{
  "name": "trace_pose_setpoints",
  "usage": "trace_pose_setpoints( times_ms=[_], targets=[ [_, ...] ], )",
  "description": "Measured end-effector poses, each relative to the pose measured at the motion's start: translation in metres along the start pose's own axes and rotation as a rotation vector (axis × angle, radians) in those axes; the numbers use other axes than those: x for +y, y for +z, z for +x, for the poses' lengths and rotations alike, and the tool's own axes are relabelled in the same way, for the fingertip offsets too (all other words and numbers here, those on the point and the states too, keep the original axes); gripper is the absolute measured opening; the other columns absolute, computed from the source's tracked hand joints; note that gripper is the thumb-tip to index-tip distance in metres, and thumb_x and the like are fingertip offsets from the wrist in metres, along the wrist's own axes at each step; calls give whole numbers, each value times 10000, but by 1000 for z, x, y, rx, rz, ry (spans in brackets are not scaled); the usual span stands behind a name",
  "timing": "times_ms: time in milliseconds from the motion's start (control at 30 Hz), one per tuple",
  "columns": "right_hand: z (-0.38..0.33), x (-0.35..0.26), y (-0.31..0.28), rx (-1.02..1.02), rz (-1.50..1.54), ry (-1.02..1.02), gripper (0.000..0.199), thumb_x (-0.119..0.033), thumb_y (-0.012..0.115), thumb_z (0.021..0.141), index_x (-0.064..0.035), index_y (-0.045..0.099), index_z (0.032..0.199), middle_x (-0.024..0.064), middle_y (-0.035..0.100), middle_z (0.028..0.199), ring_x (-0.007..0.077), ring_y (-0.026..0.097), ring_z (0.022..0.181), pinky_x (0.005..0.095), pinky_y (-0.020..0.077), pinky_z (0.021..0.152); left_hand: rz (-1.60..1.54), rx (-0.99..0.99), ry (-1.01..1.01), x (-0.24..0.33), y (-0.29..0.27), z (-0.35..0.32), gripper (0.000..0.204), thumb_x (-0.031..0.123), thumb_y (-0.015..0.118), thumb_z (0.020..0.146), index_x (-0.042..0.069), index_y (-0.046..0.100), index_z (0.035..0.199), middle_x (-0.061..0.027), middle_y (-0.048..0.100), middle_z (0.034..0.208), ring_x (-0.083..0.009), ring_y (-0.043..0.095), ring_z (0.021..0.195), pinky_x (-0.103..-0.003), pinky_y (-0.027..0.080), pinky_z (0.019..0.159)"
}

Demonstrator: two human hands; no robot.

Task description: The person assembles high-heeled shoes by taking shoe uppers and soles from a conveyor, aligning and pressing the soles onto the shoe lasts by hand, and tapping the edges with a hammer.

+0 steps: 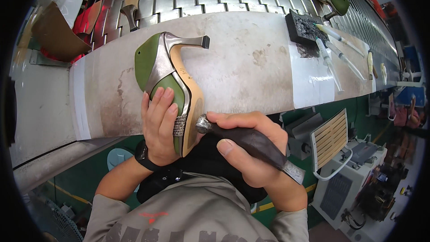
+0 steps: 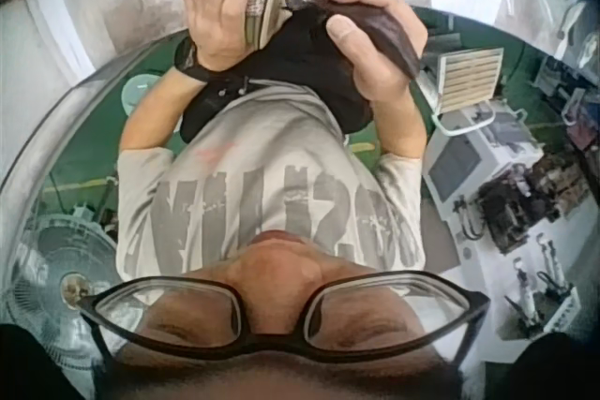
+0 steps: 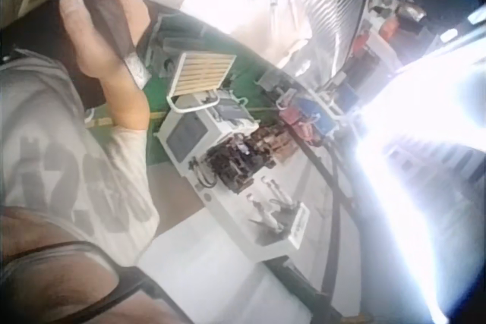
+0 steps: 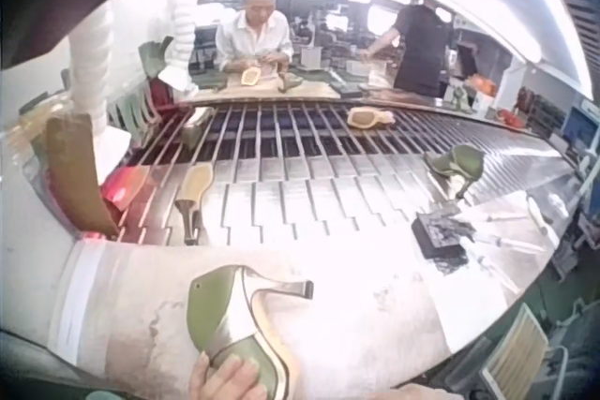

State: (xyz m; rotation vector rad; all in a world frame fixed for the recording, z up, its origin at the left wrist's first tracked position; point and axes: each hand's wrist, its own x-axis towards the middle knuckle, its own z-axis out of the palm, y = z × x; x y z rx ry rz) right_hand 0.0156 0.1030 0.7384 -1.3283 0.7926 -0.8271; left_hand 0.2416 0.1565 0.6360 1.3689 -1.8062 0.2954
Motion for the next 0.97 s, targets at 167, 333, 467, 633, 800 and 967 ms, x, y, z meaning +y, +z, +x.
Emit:
trace_pose_setpoints(
  times_ms=[167,333,467,633,800,967],
  targets=[
    [28,-15,1,-9,-55,-109,280,-33,789,915,52,695,1165,251,773,1254,299,771,1165,386,606,1009,44,-76,38,-3,-7,0,733,405,802,972,15,468,1494,-270,577,1511,-451,581,1410,-660,359,1236],
    [48,-20,10,-242,-416,-271,278,-23,844,822,21,737,1075,207,808,1084,317,814,999,373,657,876,-3,-40,-36,-1,-8,2,381,127,621,1054,60,554,1424,-181,652,1482,-346,621,1395,-655,394,1218],
    [41,-21,21,-284,-521,-387,309,-28,860,752,40,752,1033,206,798,1048,344,802,951,410,669,904,-14,-49,-52,0,-9,2,375,131,627,1049,59,563,1412,-179,659,1475,-345,624,1391,-657,398,1215],
    [20,-11,31,-261,-504,-411,315,-20,872,731,52,753,1014,216,792,1042,349,800,957,426,666,930,-4,-17,-35,-1,-5,0,366,143,626,1050,55,575,1401,-175,664,1468,-341,625,1390,-652,400,1215],
    [-14,8,42,-397,-452,-224,300,-54,850,808,33,739,1073,209,799,1114,354,802,1030,414,655,923,19,-102,27,-3,-8,4,646,354,782,981,24,509,1465,-255,593,1510,-431,589,1407,-675,344,1236],
    [-19,3,22,-414,-346,-45,342,-137,867,865,4,762,1159,155,806,1193,335,797,1104,390,635,994,24,-73,35,-7,2,-4,798,444,770,989,43,416,1581,-242,534,1584,-428,561,1436,-686,302,1247]
  ],
)
